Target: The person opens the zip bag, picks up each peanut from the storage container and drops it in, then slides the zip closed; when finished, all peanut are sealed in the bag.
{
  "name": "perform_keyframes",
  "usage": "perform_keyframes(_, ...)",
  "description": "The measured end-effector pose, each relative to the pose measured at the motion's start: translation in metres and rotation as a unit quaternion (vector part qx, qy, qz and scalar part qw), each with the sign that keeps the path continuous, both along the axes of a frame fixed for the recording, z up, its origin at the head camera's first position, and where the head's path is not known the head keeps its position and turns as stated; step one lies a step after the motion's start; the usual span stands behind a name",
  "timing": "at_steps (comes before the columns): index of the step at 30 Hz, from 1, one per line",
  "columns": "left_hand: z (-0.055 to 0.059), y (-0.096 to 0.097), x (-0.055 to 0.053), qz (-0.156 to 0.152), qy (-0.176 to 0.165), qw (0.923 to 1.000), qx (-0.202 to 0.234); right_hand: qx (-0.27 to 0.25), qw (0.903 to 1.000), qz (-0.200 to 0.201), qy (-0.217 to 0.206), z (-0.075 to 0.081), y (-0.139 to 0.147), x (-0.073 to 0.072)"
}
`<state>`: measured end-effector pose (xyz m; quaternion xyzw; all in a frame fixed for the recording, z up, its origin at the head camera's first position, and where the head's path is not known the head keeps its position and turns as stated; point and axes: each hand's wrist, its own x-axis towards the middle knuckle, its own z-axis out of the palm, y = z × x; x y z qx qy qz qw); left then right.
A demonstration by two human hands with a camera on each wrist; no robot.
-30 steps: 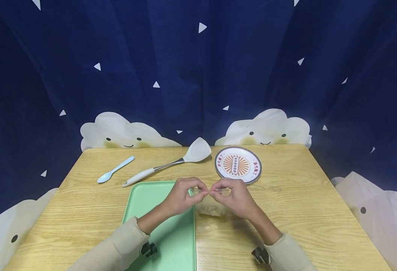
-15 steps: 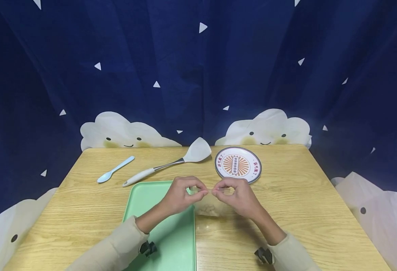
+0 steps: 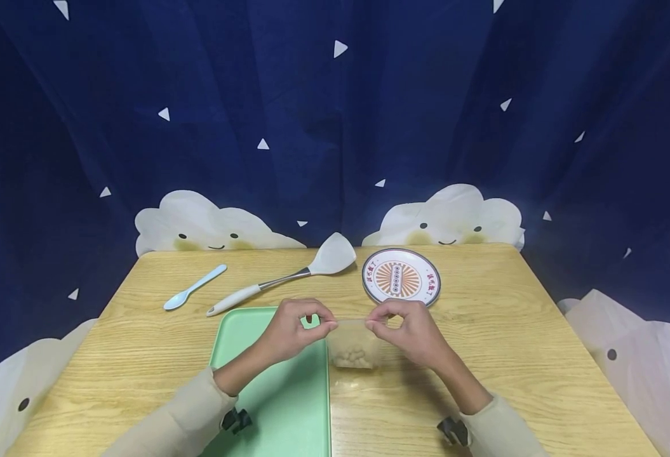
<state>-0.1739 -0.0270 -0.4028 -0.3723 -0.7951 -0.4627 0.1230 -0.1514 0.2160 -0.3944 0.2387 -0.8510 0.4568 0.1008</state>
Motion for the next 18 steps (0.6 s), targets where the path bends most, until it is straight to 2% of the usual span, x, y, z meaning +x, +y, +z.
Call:
perform_keyframes(8,0.001,-0.006,0.001,0.008,0.001,0.9999,-0.01,0.0,0.9999,-0.003,0.01,0.002,0.004,0.002)
perform_keyframes(18,0.001,-0.012,0.003,0.02,0.001,0.9998,-0.001,0.013,0.9996,-0.023,0.012,0.004,0.012,0.004)
